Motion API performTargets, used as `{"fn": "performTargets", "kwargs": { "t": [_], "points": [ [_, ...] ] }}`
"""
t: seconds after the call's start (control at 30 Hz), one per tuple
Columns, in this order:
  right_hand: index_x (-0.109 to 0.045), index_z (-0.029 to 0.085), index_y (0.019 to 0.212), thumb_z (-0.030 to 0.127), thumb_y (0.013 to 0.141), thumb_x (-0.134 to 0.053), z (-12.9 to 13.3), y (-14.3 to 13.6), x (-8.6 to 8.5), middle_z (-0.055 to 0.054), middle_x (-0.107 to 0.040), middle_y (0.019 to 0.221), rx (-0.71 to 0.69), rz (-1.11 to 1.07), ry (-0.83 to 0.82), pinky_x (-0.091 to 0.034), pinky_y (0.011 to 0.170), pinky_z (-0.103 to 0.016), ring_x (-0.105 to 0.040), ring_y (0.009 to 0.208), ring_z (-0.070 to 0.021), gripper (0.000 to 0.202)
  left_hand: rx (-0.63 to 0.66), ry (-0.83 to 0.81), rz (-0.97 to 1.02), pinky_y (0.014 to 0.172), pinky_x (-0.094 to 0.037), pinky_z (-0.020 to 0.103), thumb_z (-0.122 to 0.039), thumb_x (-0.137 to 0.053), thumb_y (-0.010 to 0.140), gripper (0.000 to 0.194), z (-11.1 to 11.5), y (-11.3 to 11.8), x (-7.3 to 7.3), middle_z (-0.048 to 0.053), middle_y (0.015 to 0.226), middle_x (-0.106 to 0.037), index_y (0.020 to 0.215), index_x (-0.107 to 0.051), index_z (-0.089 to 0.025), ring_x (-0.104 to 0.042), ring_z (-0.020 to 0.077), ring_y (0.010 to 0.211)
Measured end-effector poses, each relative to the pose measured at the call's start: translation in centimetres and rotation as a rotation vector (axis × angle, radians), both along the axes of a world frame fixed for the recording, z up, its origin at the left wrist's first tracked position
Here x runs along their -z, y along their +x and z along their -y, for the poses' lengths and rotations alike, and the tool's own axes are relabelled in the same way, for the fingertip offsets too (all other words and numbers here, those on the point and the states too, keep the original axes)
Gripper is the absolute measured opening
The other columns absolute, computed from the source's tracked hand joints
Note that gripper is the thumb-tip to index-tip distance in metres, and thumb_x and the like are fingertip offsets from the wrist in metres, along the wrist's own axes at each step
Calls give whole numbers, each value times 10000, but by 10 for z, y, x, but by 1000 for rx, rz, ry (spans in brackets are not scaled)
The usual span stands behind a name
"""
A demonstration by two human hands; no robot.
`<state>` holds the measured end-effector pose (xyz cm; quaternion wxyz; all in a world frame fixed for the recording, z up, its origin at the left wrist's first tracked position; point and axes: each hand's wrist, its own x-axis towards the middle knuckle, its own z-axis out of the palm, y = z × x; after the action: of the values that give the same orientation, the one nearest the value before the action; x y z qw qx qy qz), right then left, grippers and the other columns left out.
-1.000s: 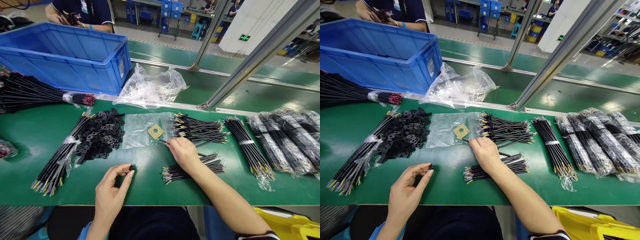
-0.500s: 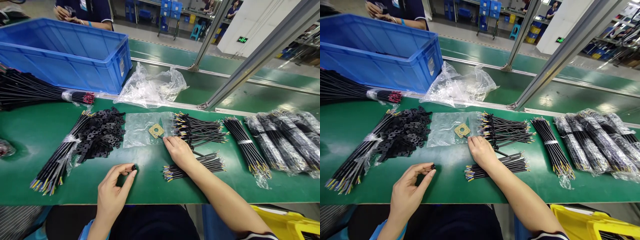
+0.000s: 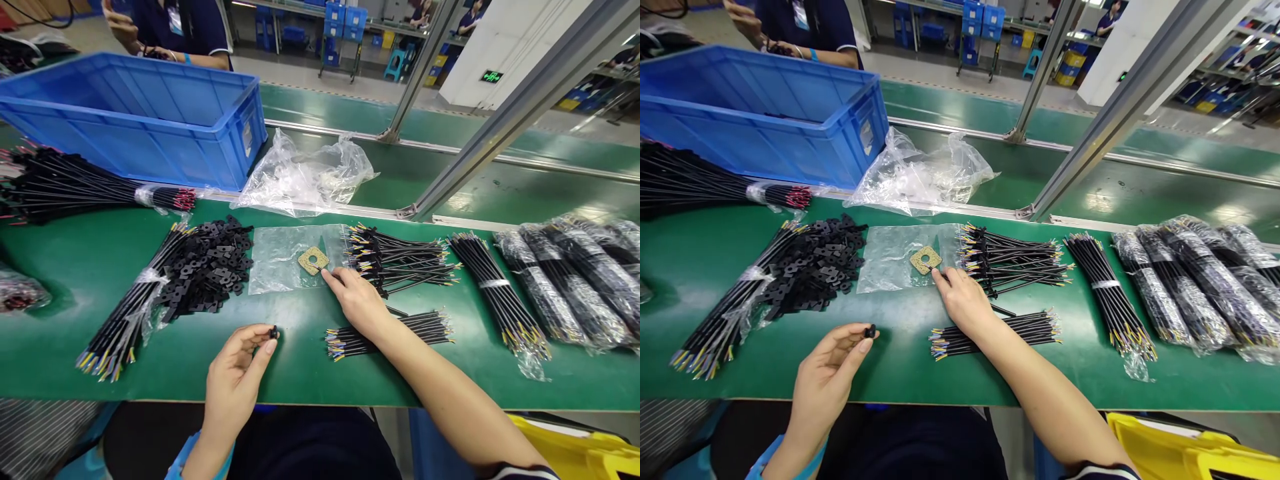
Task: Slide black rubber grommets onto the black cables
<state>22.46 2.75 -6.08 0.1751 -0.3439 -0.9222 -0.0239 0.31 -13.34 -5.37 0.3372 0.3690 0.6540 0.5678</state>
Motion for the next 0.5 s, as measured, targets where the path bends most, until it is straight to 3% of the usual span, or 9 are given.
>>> {"fn": "performTargets", "kwargs": {
  "t": [0.13, 0.27, 0.37, 0.5],
  "points": [
    [-624, 203, 1450, 16, 1011, -428, 1, 1, -2, -128, -685, 1160, -64, -179, -5, -627, 853, -321, -680, 1009, -213, 516, -50, 11, 355, 779, -634, 234, -482, -931, 734, 385, -12, 15, -3, 46, 878, -806, 943, -781, -196, -787, 182, 832],
    [-568, 264, 1502, 38, 1025, -491, 20, 0, -16, -72, -655, 1088, -202, -426, -95, -613, 843, -268, -688, 945, -155, 533, -148, 21, 609, 727, -615, 207, -458, -1007, 615, 455, -25, 24, -10, 26, 848, -792, 912, -787, -191, -773, 157, 792],
    [-597, 263, 1469, 5, 995, -527, 35, 0, -27, -64, -648, 1062, -312, -548, -184, -605, 805, -258, -678, 911, -150, 544, -192, -4, 708, 692, -611, 205, -438, -1038, 544, 491, -30, 28, -15, 24, 831, -788, 888, -793, -187, -771, 152, 759],
    [-632, 228, 1414, 1, 979, -521, 45, -1, -32, -75, -658, 1045, -356, -538, -202, -598, 733, -262, -650, 850, -157, 503, -214, -18, 722, 682, -613, 208, -437, -1045, 523, 495, -29, 29, -17, 21, 813, -787, 870, -795, -188, -771, 151, 742]
  ]
}}
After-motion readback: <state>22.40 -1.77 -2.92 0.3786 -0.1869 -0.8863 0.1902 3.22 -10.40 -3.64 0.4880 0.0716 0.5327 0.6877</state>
